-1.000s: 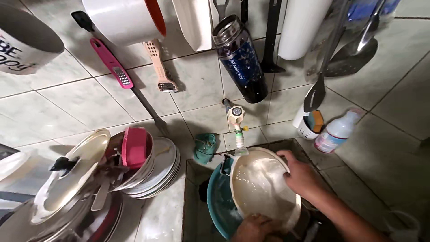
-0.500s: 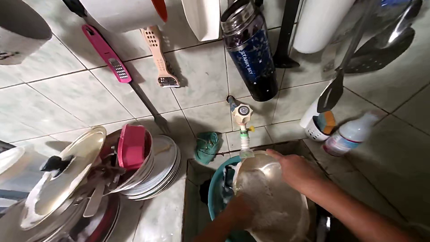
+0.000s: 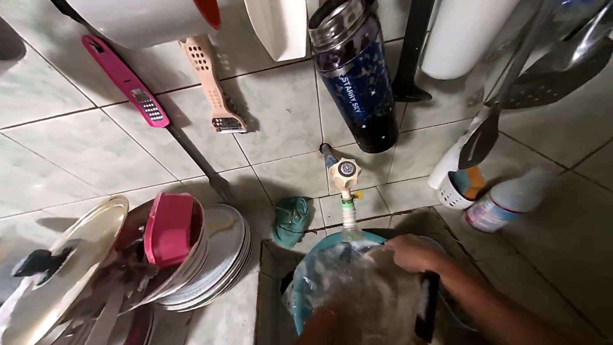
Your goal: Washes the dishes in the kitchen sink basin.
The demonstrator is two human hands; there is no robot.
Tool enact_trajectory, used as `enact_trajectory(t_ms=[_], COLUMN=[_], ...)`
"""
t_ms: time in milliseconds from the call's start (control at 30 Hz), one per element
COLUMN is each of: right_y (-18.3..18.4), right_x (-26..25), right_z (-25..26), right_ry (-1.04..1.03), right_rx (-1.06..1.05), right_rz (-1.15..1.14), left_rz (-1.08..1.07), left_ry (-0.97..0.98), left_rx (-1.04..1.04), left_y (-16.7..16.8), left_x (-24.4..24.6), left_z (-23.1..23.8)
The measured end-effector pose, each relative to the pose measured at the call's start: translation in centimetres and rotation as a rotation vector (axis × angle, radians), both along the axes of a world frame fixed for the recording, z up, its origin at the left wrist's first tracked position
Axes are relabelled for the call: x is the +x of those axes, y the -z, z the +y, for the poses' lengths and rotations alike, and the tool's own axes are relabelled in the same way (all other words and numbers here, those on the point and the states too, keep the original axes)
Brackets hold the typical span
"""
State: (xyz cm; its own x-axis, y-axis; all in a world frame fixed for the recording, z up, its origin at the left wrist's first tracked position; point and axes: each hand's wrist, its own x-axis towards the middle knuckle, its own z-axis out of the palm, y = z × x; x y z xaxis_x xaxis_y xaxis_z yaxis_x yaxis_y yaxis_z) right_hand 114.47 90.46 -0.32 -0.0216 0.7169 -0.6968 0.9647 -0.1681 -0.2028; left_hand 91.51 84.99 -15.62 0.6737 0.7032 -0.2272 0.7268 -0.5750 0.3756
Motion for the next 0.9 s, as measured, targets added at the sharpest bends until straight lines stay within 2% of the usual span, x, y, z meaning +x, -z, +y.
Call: enact_trajectory(t_ms=[33,67,100,133,167,233,267,300,367,433,467,533,600,667,733,767,833,900], right_y=[0.1,0.0,0.0,0.0,0.0,0.0,0.2,0.4,0.4,0.2,0.1,0.6,1.0,1.1,0.9,0.8,0.9,0.9], right_x=[0.3,0.3,0.3,0.3,0.2,0.2,0.2,0.3,0.3,0.4,0.4,0.6,0.6,0.8,0.6,0.5,0.5,0.5], right_z=[-0.2,-0.5,-0.7,-0.8,-0.9,-0.9,-0.9,-1.0,-1.1,-1.3,-1.4,-1.3,-1.3,-1.1,-1.2,-1.3,-1.5,-1.5], right_ry=[0.025,0.055,0.084,0.111,0.135,0.171,0.176,0.185,0.207,0.225,0.229,0.22,0.216,0.236,0.252,0.258,0.265,0.265], right_rx=[-0.002,0.002,0.002,0.007,0.008,0.005,0.014,0.019,0.023,0.033,0.044,0.069,0.072,0.064,0.04,0.032,0.04,0.036], right_rz=[0.029,0.05,0.061,0.063,0.068,0.067,0.066,0.072,0.084,0.108,0.134,0.159,0.151,0.147,0.132,0.126,0.122,0.113], left_rz=[0.291,0.367,0.296,0.175,0.12,0.157,0.141,0.077,-0.169,-0.649,-0.85,-0.962,-0.88,-0.592,-0.318,-0.234,-0.049,0.041], left_ry=[-0.166,-0.305,-0.398,-0.462,-0.52,-0.602,-0.603,-0.558,-0.533,-0.549,-0.487,-0.395,-0.246,-0.009,0.172,0.211,0.204,0.107], left_rx=[-0.373,-0.507,-0.454,-0.324,-0.288,-0.281,-0.218,-0.197,-0.196,-0.199,-0.311,-0.588,-0.602,-0.371,-0.077,-0.012,-0.072,-0.153], left_y=[-6.5,-9.6,-9.7,-7.7,-6.5,-4.5,-1.6,0.5,0.7,-0.2,-1.5,-4.3,-4.2,-3.2,-0.3,0.9,1.7,1.5], left_x=[4.0,6.6,7.6,7.9,8.5,10.3,10.9,11.5,12.5,13.3,13.3,12.9,11.7,9.9,8.0,6.9,4.9,3.0], left_z=[0.4,0.7,0.4,0.2,0.4,1.4,2.3,3.1,3.9,2.9,1.7,-0.6,-0.8,1.0,3.3,4.2,5.3,5.2])
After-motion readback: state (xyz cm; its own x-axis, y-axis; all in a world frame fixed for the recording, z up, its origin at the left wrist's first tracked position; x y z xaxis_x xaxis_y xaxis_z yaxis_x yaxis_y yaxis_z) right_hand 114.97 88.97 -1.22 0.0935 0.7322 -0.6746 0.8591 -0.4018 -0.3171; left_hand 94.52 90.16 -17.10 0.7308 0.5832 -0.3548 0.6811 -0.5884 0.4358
